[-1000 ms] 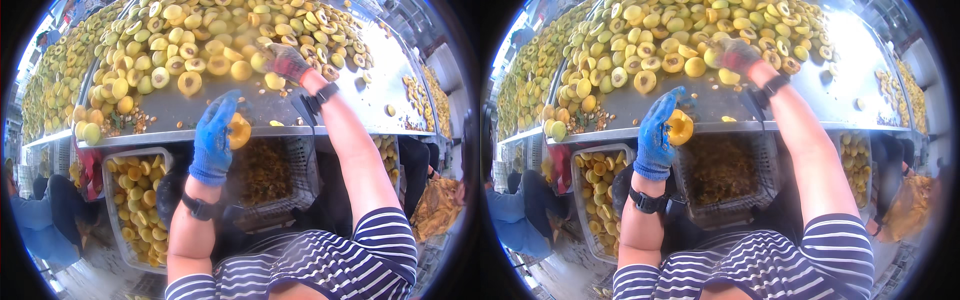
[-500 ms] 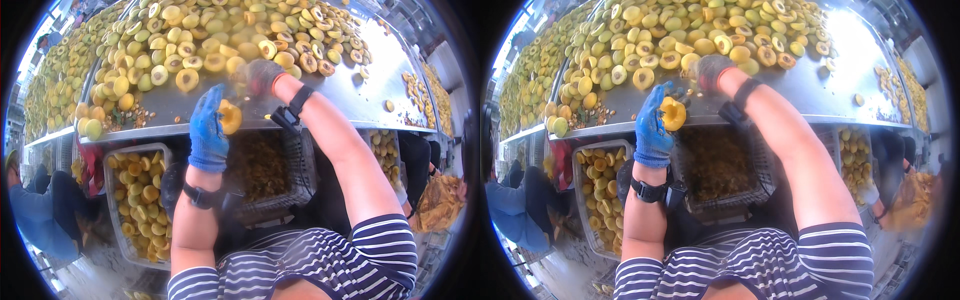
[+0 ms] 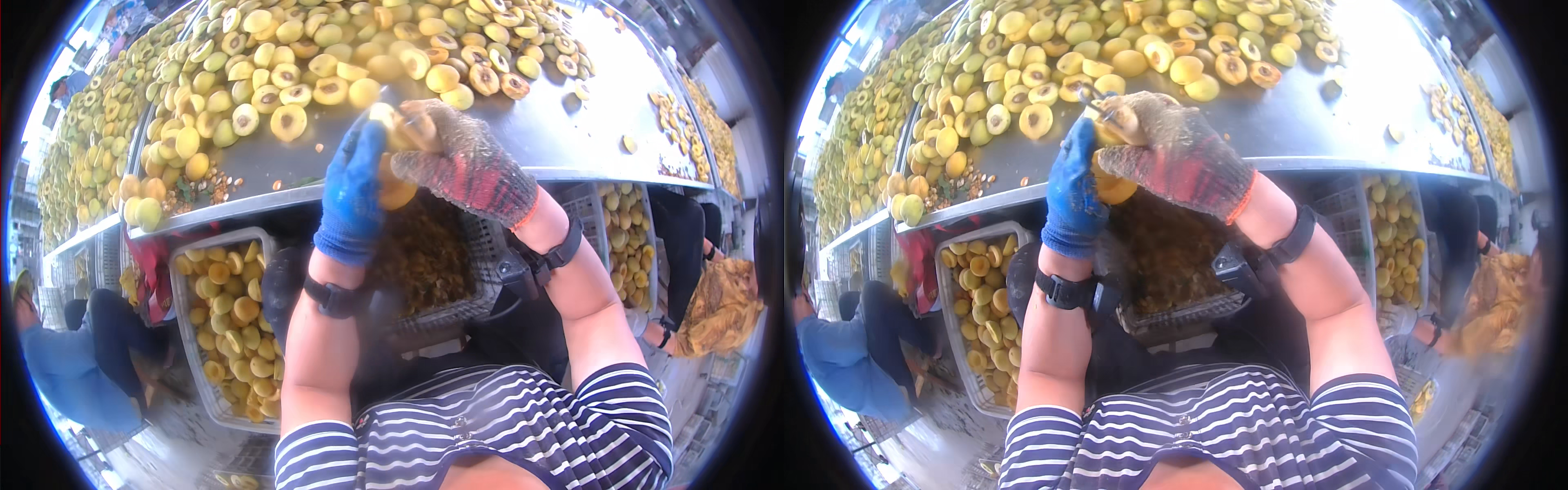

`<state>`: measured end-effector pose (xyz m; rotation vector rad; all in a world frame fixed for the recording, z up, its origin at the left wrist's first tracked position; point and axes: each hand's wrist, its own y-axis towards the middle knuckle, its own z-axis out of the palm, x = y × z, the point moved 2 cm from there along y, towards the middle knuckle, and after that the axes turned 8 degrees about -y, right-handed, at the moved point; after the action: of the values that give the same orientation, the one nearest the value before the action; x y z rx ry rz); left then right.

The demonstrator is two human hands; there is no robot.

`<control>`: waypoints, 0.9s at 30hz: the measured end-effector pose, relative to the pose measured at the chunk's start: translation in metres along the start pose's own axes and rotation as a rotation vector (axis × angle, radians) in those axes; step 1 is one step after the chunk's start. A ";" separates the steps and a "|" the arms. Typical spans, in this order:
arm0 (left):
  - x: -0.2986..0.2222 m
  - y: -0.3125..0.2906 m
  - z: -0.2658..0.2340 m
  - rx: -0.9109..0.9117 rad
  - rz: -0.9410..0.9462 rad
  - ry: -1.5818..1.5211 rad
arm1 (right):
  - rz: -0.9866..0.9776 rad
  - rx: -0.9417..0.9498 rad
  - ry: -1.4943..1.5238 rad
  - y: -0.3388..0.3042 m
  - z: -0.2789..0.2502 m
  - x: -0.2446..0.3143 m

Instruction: The person removes seeds from halves of fruit using a small tool and places the processed fruit into a plastic crate.

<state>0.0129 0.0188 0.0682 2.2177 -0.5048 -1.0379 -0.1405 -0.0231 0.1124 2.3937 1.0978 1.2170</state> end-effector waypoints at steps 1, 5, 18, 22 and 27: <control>0.001 -0.001 0.000 0.008 0.004 -0.008 | 0.009 -0.007 -0.004 -0.006 -0.004 -0.002; 0.002 -0.004 0.008 0.099 -0.150 -0.111 | 0.065 -0.012 0.113 -0.017 -0.007 -0.008; 0.001 0.005 0.033 0.095 -0.737 -1.361 | -0.016 0.049 -0.332 -0.045 -0.029 -0.022; -0.004 0.003 0.032 0.179 -0.763 -1.339 | -0.045 0.087 -0.462 -0.058 -0.022 -0.024; -0.001 -0.008 0.025 0.166 -0.800 -1.303 | 0.074 0.165 -0.414 -0.069 -0.017 -0.023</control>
<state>-0.0070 0.0159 0.0513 1.5557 -0.1613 -2.9352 -0.1978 0.0057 0.0743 2.6645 1.0147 0.6211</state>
